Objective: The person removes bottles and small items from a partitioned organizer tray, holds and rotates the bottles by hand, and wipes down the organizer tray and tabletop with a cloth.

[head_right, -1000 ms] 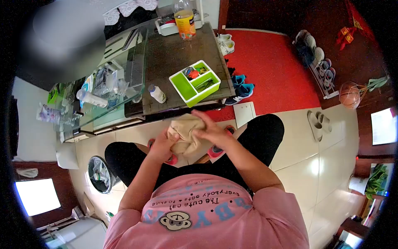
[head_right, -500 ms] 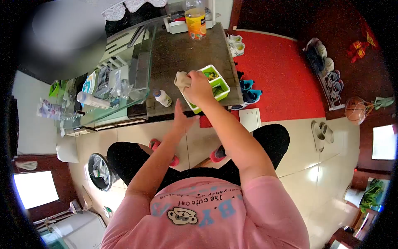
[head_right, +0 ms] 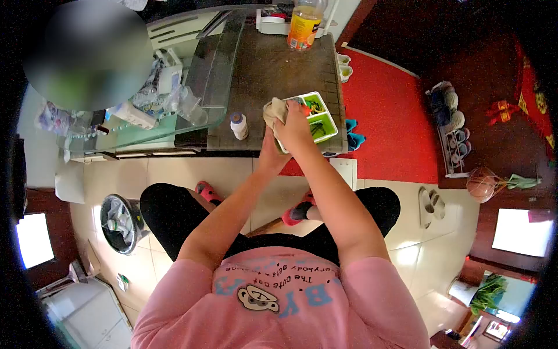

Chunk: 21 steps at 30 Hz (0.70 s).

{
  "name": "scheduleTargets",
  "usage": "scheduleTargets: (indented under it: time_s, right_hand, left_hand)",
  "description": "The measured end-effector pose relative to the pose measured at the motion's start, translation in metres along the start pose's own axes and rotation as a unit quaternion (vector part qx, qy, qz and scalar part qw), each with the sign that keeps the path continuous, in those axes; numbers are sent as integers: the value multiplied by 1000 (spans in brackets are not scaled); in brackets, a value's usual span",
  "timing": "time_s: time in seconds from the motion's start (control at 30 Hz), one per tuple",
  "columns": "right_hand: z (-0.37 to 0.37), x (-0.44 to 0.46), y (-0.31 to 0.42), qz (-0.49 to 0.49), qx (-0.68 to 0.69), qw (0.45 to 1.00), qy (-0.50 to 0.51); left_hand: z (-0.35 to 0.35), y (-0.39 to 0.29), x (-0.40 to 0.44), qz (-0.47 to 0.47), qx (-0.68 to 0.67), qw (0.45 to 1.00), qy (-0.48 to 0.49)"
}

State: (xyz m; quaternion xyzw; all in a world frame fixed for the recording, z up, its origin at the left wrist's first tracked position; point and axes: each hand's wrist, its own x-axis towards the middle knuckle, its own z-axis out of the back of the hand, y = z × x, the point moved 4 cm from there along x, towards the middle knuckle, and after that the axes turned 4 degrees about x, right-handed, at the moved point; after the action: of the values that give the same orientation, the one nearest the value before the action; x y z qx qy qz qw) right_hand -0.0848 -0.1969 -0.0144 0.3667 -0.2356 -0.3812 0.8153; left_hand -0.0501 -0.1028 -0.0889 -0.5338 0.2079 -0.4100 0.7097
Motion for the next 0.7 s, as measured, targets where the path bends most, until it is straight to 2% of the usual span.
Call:
scheduleTargets:
  time_s: [0.03,0.07,0.3,0.5,0.57,0.67,0.7]
  right_hand:
    - [7,-4,14,111,-25,991,-69]
    - [6,-4,18,128,-26,989,-73]
    - [-25,21,16,123,-93,986,62]
    - [-29,-1,5,175,-101,978,58]
    - [-22,-12,1,111,-112,980,119]
    - [-4,-38,-3,88,-89,979,161]
    - [4,-42,-5,87,-90,980,157]
  left_hand:
    - [0,2,0,4,-8,1000,-5]
    - [-1,3,0,1,9,1000,-9]
    - [1,13,-8,-4,-12,999,-51]
    - [0,19,-10,-19,4,999,-45]
    - [2,17,-11,-15,-9,999,-50]
    - [-2,19,-13,-40,2,997,-65]
    - [-3,21,-12,-2,-27,998,-62]
